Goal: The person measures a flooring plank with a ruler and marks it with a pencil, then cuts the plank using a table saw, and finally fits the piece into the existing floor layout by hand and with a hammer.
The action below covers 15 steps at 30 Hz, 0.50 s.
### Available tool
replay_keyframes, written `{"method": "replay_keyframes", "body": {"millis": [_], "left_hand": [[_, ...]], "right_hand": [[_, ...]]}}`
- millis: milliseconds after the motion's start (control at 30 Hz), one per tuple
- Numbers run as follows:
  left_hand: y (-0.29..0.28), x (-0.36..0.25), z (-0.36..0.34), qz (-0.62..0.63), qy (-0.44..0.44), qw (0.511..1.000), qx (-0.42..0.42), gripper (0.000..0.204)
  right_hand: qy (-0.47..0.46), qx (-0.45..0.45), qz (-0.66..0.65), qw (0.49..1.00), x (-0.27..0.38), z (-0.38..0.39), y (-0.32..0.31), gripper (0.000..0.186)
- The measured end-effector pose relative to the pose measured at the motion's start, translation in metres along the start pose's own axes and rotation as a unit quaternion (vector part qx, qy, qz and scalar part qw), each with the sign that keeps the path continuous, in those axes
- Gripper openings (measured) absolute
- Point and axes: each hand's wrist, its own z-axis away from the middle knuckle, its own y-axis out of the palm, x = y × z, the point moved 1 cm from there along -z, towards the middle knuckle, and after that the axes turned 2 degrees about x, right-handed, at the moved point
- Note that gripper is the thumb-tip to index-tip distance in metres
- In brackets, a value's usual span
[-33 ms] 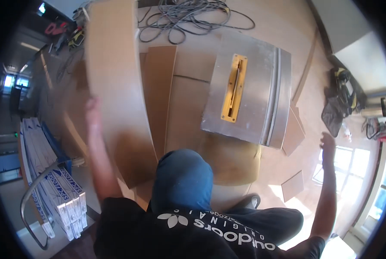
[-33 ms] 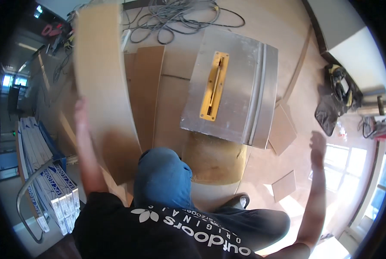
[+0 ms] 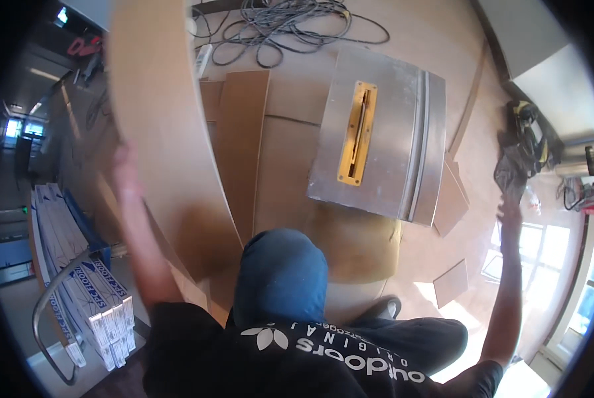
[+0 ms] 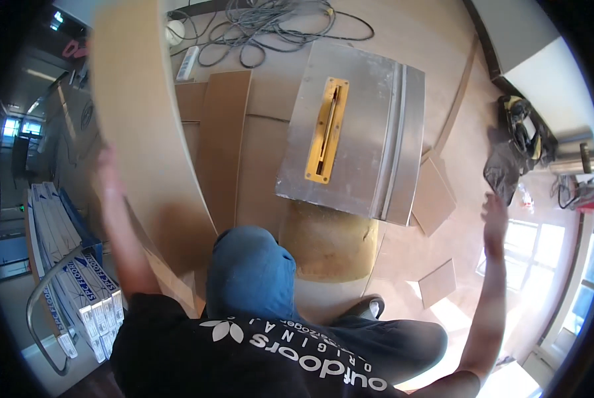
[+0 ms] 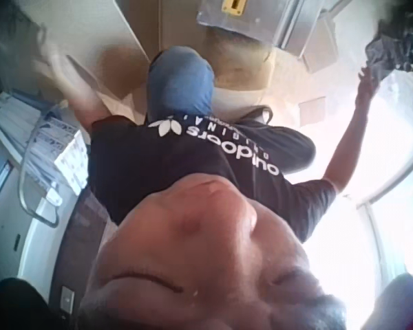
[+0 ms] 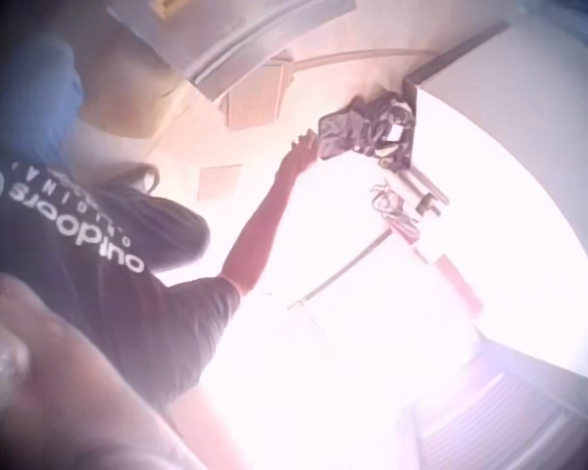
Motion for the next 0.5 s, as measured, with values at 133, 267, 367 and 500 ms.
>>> {"method": "replay_keyframes", "body": {"millis": [133, 267, 367, 500], "left_hand": [[-0.022, -0.23, 0.009, 0.222, 0.211, 0.952, 0.002, 0.054], [0.024, -0.346, 0.04, 0.282, 0.337, 0.898, -0.005, 0.046], [0.055, -0.381, 0.046, 0.385, 0.352, 0.852, 0.043, 0.04], [0.105, -0.361, 0.065, 0.439, 0.469, 0.697, 0.319, 0.01]], "right_hand": [[-0.047, -0.038, -0.066, 0.996, 0.097, -0.015, 0.022, 0.036], [-0.178, 0.022, -0.135, 0.975, 0.187, 0.011, 0.086, 0.034], [-0.221, 0.127, -0.221, 0.941, 0.255, 0.052, 0.153, 0.033], [-0.145, 0.306, -0.407, 0.848, 0.308, 0.082, 0.221, 0.04]]}}
